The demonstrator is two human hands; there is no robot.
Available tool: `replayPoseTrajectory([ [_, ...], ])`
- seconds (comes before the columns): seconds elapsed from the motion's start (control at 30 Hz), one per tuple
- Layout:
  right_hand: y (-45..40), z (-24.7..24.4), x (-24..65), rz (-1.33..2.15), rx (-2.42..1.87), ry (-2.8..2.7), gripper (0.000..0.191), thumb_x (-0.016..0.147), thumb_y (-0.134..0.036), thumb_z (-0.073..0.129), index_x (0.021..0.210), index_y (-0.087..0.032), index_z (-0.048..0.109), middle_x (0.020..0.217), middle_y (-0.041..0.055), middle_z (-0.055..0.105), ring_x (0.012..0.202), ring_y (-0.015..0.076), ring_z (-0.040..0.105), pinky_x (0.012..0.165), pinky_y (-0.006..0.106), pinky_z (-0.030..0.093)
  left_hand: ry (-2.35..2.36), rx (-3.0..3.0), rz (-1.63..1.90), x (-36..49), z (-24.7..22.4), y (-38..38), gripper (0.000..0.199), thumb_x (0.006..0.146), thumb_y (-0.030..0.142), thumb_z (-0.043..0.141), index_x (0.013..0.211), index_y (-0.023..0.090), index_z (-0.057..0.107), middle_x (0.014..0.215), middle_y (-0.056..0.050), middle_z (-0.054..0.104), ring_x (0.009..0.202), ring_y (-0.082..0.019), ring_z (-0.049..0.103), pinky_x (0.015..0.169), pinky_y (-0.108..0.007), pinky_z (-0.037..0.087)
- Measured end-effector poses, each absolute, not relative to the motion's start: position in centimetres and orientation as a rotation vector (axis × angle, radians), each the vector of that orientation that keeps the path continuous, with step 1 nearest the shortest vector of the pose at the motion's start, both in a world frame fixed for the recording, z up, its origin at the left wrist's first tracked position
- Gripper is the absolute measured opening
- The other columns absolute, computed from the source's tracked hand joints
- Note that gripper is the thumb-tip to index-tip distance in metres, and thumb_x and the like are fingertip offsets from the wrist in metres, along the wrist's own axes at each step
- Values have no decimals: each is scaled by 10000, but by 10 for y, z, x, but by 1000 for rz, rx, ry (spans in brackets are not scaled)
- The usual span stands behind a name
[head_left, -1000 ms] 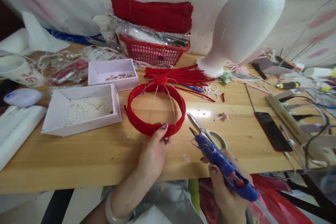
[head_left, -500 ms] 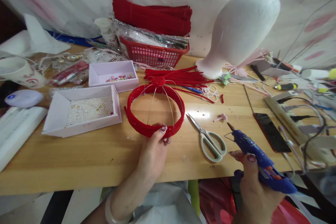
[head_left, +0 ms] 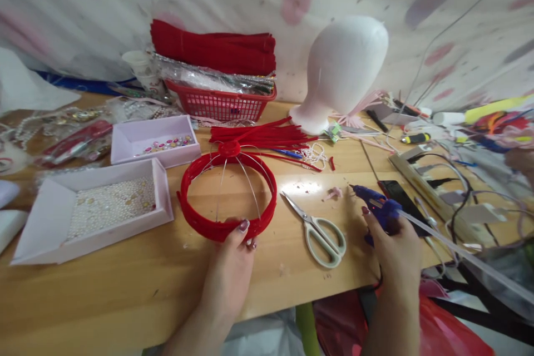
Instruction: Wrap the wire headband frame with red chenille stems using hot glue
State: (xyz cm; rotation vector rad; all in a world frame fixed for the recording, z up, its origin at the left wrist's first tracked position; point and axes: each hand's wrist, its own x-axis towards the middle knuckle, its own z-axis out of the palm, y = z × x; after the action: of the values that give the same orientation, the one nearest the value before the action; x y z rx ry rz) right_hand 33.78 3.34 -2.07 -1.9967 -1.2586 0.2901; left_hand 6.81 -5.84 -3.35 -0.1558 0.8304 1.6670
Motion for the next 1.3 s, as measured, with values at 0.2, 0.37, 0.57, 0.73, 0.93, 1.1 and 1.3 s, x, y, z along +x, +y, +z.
replayPoseTrajectory([
  [0.2,11,-23,328,319,-1966,-1132,725,659,-555,769,1210,-108,618,1086,179,697,925,311,671,819,464,529,837,-170,1649,67,-40,-61,157,695,164,802,753,264,697,809,12,713,763,-169,636,671,-308,504],
  [0.37,-3,-26,321,279,-1864,-1047,817,629,-545,797,1280,-131,528,1218,177,595,1122,333,589,942,525,483,845,-263,1625,66,-43,-61,161,711,128,775,777,248,690,787,7,709,818,-179,661,712,-301,525],
  [0.57,-5,-33,315,-32,-1724,-946,656,645,-412,812,1154,-193,460,994,44,471,915,263,519,920,539,432,864,-309,1679,71,-23,-55,164,653,137,804,728,194,670,783,3,695,670,-134,605,573,-254,491],
  [0.73,-16,-30,271,-29,-1337,-892,460,696,-197,787,972,-244,421,921,-12,396,789,180,444,875,412,401,870,-344,1660,72,-15,-53,168,596,140,809,652,183,656,699,12,663,592,-113,563,527,-235,467],
  [0.93,-33,-27,208,212,-1217,-1412,157,883,-192,618,1032,-225,579,970,40,545,917,222,543,822,391,418,864,-297,1661,69,-31,-57,137,655,168,798,735,204,692,776,1,705,666,-138,611,589,-256,496],
  [1.1,-31,-26,183,233,-1171,-1951,432,913,-71,440,1286,-259,550,1326,76,554,1243,269,447,1013,475,362,851,-279,1621,71,-20,-54,262,573,220,847,807,188,733,851,-30,745,704,-152,640,610,-256,503],
  [1.3,-25,-33,178,375,-1197,-2050,584,873,-37,393,1403,-271,464,1485,79,418,1380,283,331,1094,536,309,835,-213,1621,71,-18,-54,238,558,259,855,751,183,739,858,-46,748,739,-172,657,641,-277,520],
])
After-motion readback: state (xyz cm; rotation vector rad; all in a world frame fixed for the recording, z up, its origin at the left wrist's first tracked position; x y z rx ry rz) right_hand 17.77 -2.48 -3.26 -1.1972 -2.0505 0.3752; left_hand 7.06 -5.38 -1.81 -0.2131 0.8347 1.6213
